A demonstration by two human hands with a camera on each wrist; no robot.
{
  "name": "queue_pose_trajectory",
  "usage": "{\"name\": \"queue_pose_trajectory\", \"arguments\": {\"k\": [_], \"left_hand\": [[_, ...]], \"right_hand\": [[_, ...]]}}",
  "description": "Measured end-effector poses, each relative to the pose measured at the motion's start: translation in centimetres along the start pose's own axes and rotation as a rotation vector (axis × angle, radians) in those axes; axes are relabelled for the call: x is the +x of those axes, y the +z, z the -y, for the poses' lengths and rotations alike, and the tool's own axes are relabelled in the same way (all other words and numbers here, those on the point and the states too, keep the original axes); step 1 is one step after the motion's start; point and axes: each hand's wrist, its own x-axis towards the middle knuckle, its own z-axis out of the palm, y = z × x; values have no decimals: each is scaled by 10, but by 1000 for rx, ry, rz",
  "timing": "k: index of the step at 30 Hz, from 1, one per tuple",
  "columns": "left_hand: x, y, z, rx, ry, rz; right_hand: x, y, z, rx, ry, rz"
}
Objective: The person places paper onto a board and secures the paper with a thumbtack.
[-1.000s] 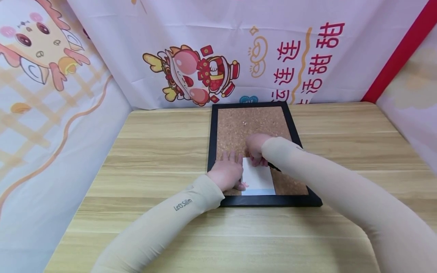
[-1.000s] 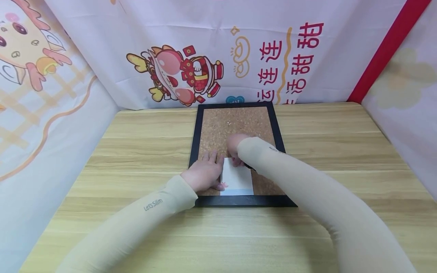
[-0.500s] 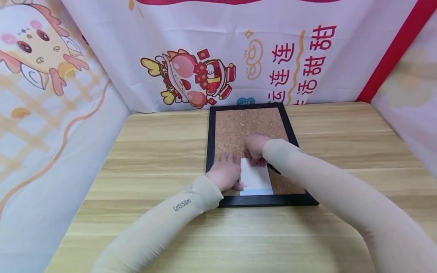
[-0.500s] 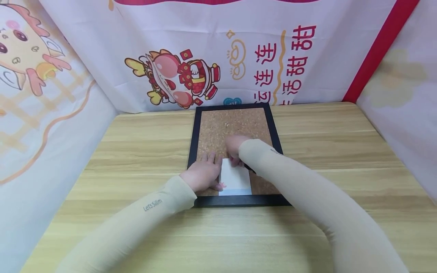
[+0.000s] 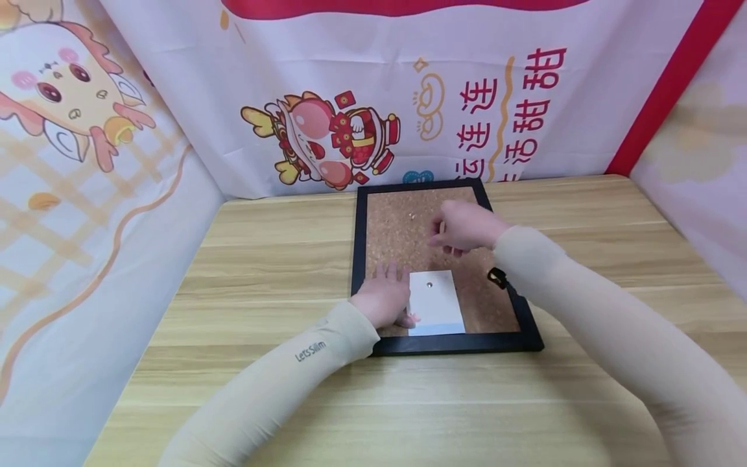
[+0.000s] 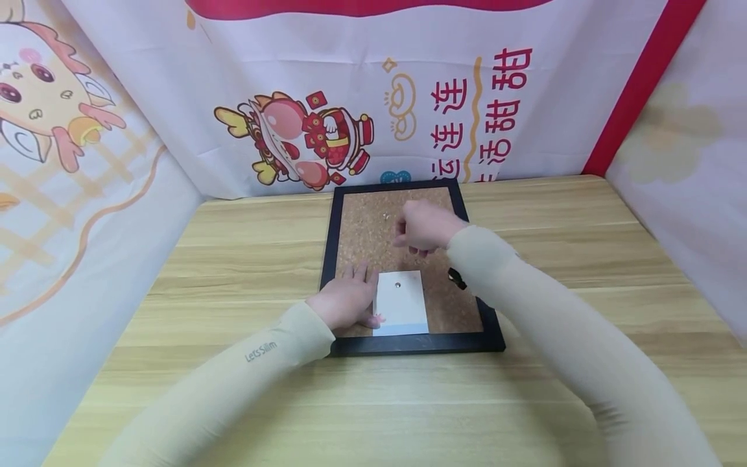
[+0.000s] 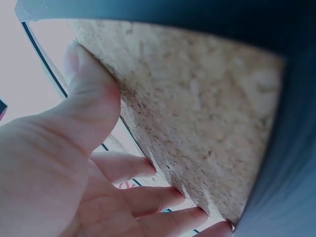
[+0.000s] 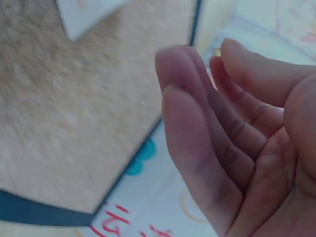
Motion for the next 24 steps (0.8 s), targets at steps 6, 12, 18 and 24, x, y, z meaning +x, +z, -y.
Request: {"name": "queue_pose_trajectory", "arguments": {"k": [6,12,18,24], "left_hand": [[0,1,5,-24,20,-3],[0,1,11,-39,34,-33],[0,4,20,-64,67,-58],[-1,8,35,-104,106,-67]], "right_hand": [[-24,-22,9,-19,-135,-203],[-45,-27,18,-84,-251,-384],[-59,-12,14,-176,-381,-495],[-70,4,3,-273,-421,-557]]}}
